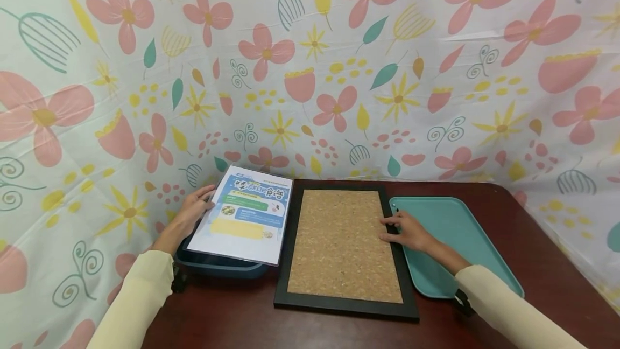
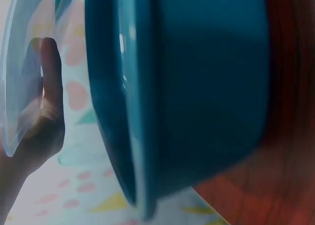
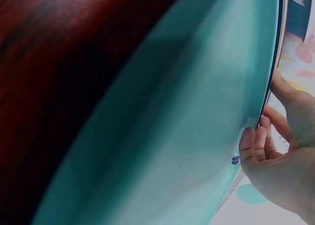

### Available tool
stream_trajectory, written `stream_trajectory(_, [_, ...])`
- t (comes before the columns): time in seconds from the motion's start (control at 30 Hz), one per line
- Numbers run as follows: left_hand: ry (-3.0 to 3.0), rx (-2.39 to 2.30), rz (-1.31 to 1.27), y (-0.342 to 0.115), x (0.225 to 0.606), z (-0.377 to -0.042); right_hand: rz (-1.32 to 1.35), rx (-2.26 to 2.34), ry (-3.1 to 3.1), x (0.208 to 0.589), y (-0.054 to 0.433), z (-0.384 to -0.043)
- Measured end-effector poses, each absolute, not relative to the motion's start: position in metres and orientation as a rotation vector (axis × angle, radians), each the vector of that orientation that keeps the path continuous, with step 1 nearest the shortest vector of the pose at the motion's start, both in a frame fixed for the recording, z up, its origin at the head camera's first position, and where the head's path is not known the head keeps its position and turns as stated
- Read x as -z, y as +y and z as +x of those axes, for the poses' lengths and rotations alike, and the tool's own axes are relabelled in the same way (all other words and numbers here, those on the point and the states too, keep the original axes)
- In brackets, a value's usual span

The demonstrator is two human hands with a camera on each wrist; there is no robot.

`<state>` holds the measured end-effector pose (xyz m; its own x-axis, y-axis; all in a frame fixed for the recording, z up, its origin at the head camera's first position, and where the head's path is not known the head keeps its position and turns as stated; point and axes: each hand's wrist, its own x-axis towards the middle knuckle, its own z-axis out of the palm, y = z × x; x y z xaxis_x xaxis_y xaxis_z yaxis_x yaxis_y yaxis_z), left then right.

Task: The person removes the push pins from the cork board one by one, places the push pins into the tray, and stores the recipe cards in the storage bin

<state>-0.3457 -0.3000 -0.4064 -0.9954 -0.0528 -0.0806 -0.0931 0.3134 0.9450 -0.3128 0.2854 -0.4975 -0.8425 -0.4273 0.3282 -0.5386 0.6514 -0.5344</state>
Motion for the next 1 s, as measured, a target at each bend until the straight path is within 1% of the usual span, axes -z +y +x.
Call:
stream_trajectory(0.2, [2.583, -1.687, -0.198, -0.319, 0.414, -0.347, 0.783, -0.957, -2.695, 0.497, 0.286, -0.311])
stream_trajectory(0.4, [2.807, -1.476, -0.212, -0.323, 0.422, -0.346, 0.756, -0.958, -2.723, 0.499, 0.288, -0.307])
stream_trajectory(0.63, [2.977, -1.362, -0.158, -0.321, 0.422, -0.346, 0.742, -1.001, -2.709, 0.499, 0.290, -0.306])
stream_trajectory(0.9, [3.067, -1.326, -0.028, -0.332, 0.434, -0.342, 0.754, -0.983, -2.702, 0.501, 0.291, -0.304])
stream_trajectory(1.0, [3.130, -1.260, -0.027, -0.331, 0.438, -0.343, 0.746, -0.987, -2.696, 0.500, 0.291, -0.302])
